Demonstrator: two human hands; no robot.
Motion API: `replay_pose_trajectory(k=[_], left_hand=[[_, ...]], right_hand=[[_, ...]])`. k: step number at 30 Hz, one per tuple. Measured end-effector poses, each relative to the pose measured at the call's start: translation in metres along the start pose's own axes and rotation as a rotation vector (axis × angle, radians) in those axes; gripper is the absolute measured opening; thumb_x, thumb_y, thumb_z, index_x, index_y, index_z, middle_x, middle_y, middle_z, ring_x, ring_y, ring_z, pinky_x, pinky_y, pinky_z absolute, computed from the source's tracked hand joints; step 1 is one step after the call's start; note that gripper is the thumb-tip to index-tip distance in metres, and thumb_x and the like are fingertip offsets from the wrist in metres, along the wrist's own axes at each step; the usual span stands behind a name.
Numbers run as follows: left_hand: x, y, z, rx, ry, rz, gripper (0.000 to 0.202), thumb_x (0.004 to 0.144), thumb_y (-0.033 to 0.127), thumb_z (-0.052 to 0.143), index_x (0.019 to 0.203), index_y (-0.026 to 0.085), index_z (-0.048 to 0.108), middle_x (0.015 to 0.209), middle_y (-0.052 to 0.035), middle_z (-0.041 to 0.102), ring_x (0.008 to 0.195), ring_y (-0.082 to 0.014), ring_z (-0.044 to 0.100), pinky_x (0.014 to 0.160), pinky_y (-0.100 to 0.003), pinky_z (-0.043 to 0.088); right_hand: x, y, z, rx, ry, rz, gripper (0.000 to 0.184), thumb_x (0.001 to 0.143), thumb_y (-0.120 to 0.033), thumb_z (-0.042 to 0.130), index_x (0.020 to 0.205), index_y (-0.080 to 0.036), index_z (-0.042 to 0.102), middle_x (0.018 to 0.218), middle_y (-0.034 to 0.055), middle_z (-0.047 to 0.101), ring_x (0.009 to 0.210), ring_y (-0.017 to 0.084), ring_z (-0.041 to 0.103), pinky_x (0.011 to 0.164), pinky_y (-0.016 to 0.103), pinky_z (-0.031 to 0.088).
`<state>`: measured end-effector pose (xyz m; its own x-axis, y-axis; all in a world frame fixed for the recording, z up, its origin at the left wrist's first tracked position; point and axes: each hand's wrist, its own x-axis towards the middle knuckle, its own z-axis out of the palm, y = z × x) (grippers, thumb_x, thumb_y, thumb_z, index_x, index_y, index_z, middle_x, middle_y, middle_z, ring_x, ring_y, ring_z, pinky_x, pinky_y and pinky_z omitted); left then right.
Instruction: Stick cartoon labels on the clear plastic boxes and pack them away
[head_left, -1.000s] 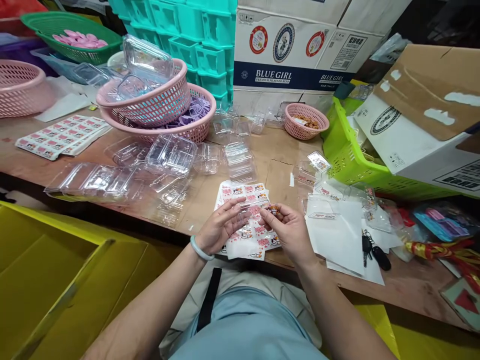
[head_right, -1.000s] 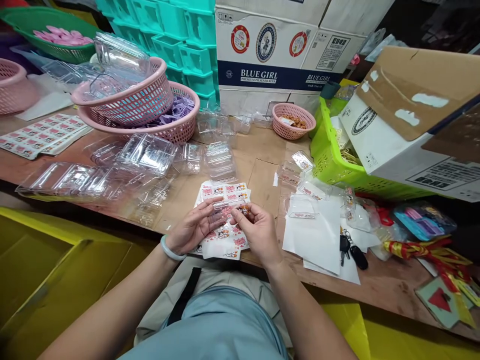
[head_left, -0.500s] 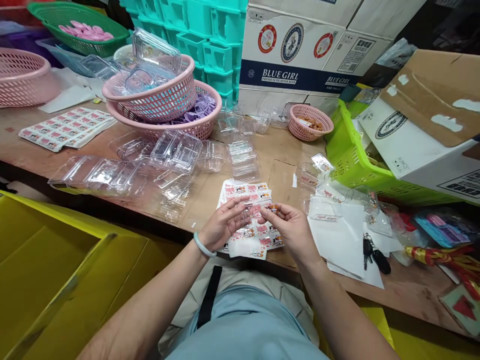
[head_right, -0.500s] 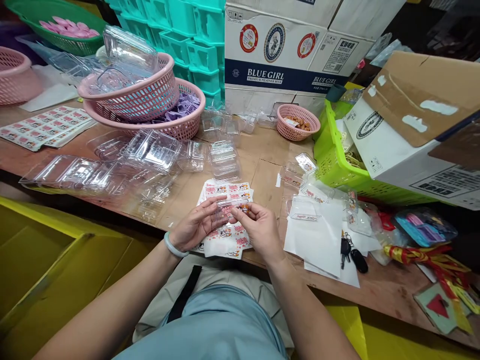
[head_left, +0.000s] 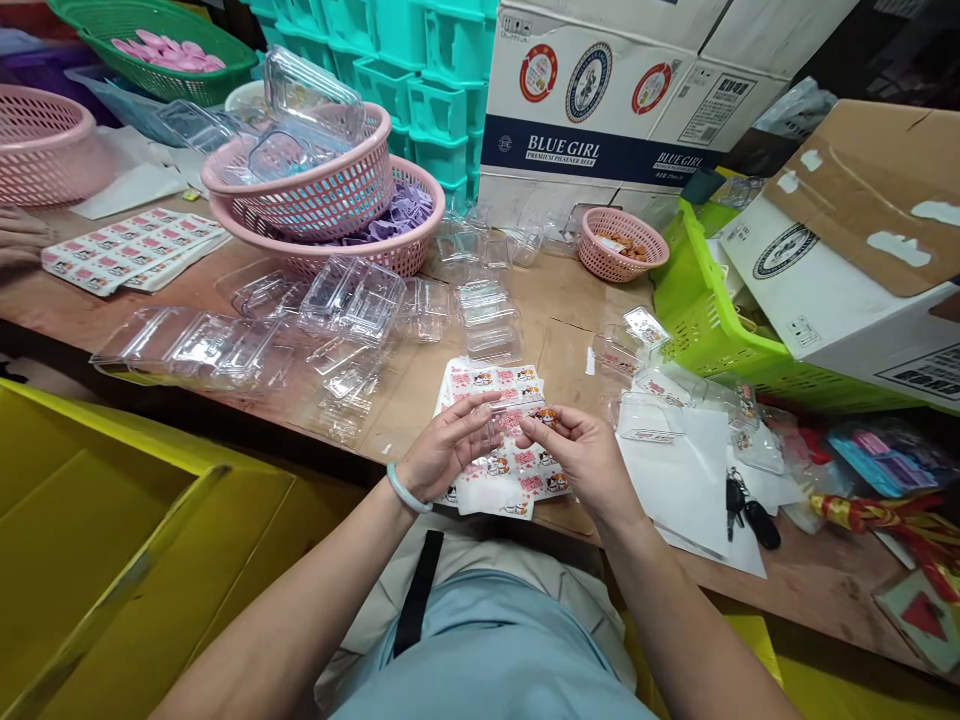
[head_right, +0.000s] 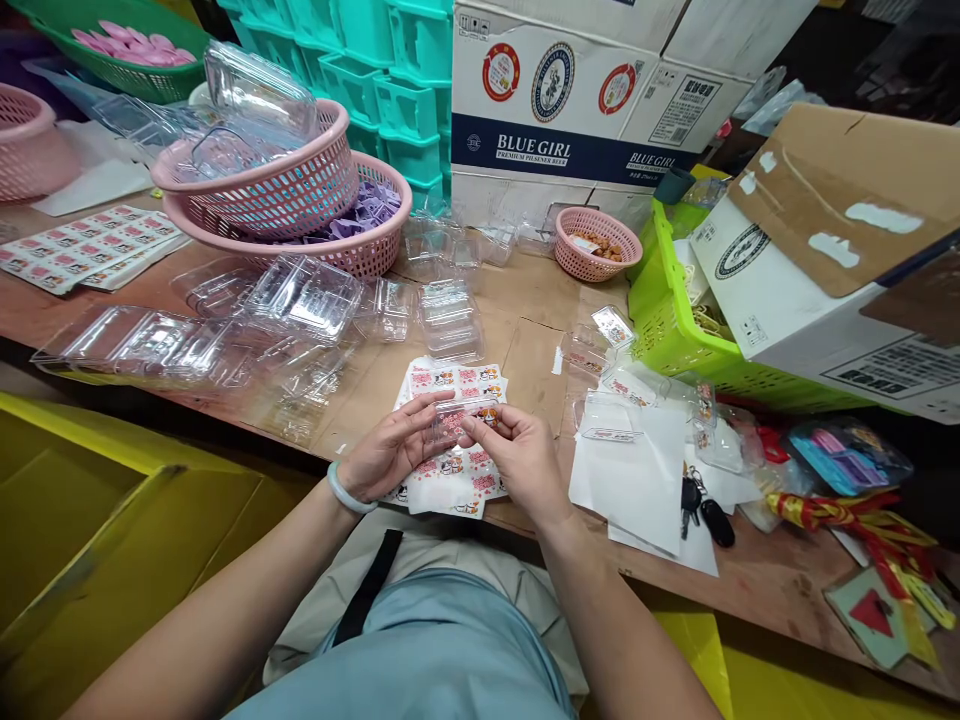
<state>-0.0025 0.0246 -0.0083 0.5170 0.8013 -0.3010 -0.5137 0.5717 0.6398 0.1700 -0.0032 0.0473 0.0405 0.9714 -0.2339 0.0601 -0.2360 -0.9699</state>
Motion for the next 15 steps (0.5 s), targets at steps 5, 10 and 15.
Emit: replay_pose_trajectory(k=[5,10,15], left_hand=[[0.0,0.002,0.001,-0.005,0.012,-0.009,0.039,0.083,0.029,0.067,0.12,0.017,0.059,0.113,-0.0122,0.067,0.102,-0.0215,0.065,0.101,-0.042,0.045],[-0.002,0.001,0.003,0.006,0.021,-0.01,0.04,0.082,0.031,0.069,0.119,0.018,0.059,0.113,-0.011,0.066,0.102,-0.0201,0.064,0.097,-0.038,0.047],[-0.005,-0.003,0.014,0.139,0.12,0.036,0.048,0.072,0.026,0.078,0.115,0.021,0.058,0.108,-0.0051,0.066,0.094,-0.0153,0.065,0.088,-0.028,0.049]], right_hand=[[0.0,0.001,0.0,-0.039,0.012,-0.02,0.035,0.072,-0.049,0.074,0.081,-0.015,0.071,0.074,0.0063,0.074,0.067,0.018,0.065,0.064,0.028,0.05],[0.0,0.003,0.002,-0.067,0.029,-0.029,0.037,0.072,-0.05,0.073,0.082,-0.015,0.07,0.071,0.0062,0.072,0.065,0.018,0.065,0.062,0.028,0.049],[-0.004,0.007,0.007,-0.145,0.088,-0.092,0.031,0.076,-0.046,0.07,0.077,-0.016,0.067,0.067,0.003,0.068,0.059,0.014,0.059,0.055,0.024,0.044]])
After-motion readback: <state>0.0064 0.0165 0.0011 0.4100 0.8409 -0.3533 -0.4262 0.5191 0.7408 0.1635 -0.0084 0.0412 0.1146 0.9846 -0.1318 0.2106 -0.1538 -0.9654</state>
